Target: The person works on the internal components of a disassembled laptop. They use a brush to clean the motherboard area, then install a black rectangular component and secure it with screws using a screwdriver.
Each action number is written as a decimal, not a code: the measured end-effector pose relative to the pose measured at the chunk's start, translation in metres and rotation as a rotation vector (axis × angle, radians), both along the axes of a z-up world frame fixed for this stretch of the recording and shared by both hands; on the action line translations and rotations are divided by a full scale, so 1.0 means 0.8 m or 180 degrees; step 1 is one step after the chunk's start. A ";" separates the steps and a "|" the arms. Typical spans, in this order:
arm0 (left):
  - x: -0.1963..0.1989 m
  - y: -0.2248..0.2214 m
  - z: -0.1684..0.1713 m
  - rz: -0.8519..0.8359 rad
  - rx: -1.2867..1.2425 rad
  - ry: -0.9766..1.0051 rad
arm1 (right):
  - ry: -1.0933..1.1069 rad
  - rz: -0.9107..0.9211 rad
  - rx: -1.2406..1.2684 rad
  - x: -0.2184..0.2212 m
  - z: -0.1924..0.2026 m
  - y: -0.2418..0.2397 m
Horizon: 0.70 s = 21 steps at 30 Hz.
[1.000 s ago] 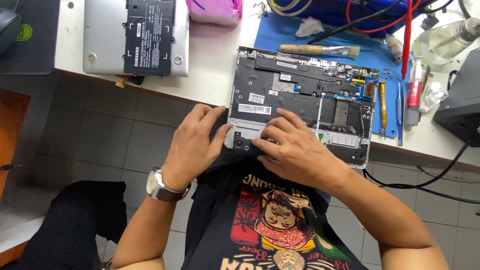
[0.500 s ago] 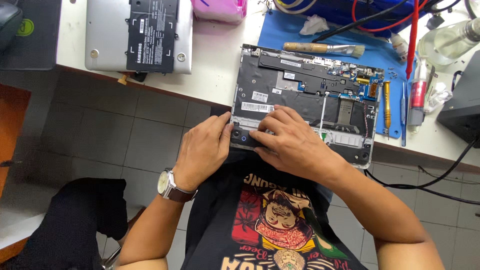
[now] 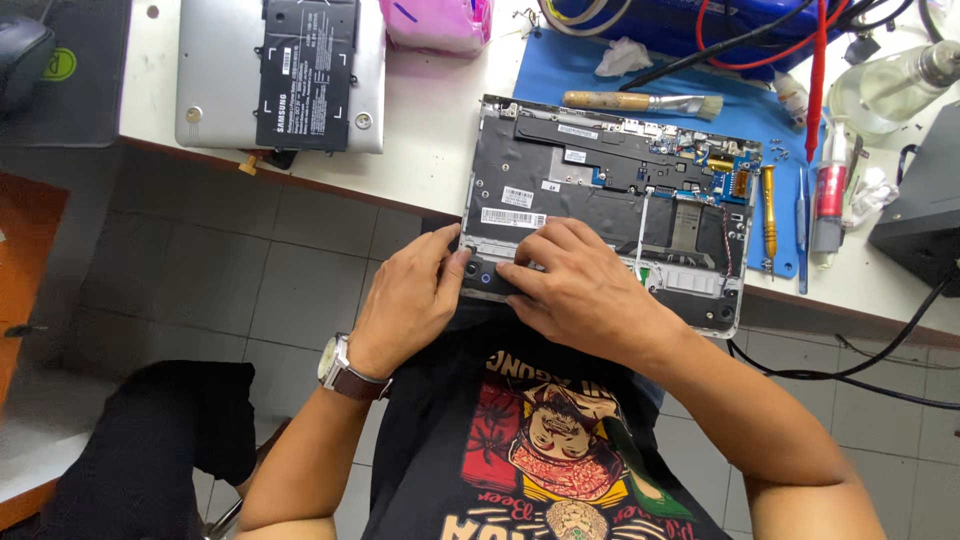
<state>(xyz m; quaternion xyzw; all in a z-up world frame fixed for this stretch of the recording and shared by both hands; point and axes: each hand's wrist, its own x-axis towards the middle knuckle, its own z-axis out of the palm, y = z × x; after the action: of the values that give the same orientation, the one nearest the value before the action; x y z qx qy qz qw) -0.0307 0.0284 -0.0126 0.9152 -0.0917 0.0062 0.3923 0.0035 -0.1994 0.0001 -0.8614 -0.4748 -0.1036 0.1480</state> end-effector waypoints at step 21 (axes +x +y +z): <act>0.005 0.010 -0.005 -0.0203 -0.0377 0.0175 | 0.0072 0.0056 0.0062 0.001 0.003 0.000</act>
<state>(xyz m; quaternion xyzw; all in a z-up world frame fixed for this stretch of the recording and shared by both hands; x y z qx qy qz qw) -0.0267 0.0361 -0.0168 0.8868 -0.1095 -0.0260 0.4482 0.0047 -0.1992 0.0024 -0.8568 -0.4796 -0.0971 0.1626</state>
